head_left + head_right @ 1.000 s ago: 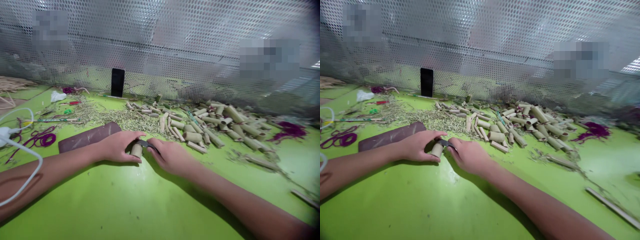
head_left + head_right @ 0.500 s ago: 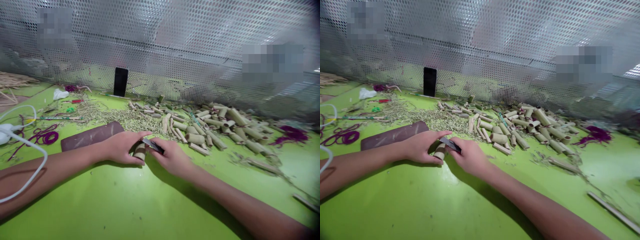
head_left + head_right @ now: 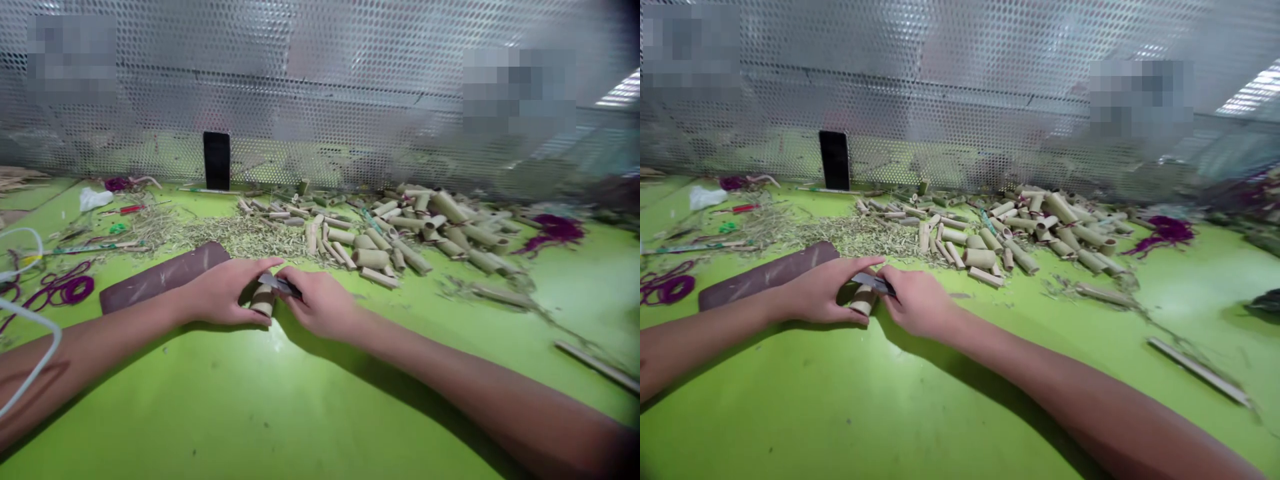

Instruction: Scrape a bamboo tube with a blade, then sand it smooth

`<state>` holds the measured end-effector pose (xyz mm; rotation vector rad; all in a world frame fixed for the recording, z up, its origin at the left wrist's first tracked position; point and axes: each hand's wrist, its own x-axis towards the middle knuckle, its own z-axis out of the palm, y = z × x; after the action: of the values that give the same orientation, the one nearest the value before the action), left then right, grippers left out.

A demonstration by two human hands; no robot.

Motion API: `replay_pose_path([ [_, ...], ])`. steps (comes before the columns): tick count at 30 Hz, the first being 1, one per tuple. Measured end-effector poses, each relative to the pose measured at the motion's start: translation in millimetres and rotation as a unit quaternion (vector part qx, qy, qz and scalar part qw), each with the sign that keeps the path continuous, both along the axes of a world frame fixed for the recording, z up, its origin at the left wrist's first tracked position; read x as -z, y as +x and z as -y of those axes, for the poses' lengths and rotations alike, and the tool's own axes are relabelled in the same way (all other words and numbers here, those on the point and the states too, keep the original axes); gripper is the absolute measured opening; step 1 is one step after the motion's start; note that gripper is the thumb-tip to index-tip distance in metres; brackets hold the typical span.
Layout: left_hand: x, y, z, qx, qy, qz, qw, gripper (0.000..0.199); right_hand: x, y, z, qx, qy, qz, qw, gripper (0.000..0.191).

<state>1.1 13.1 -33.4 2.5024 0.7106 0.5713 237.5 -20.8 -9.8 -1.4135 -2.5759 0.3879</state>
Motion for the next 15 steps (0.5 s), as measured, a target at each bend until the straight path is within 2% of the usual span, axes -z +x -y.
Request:
replay_pose_path([
  [8, -3.3, -2, 3, -0.021, -0.010, -0.021, 1.000, 0.092, -10.4, 16, -9, 0.034, 0.009, -0.112, 0.993, 0.020],
  [11, -3.2, -3, 4, -0.028, -0.007, -0.021, 0.999, 0.090, -8.7, 23, -20, 0.044, 0.039, -0.104, 0.993, 0.030],
  [15, -1.9, -5, 4, -0.044, -0.010, 0.001, 0.999, 0.083, -4.2, 28, -27, 0.054, 0.031, -0.086, 0.994, 0.025],
])
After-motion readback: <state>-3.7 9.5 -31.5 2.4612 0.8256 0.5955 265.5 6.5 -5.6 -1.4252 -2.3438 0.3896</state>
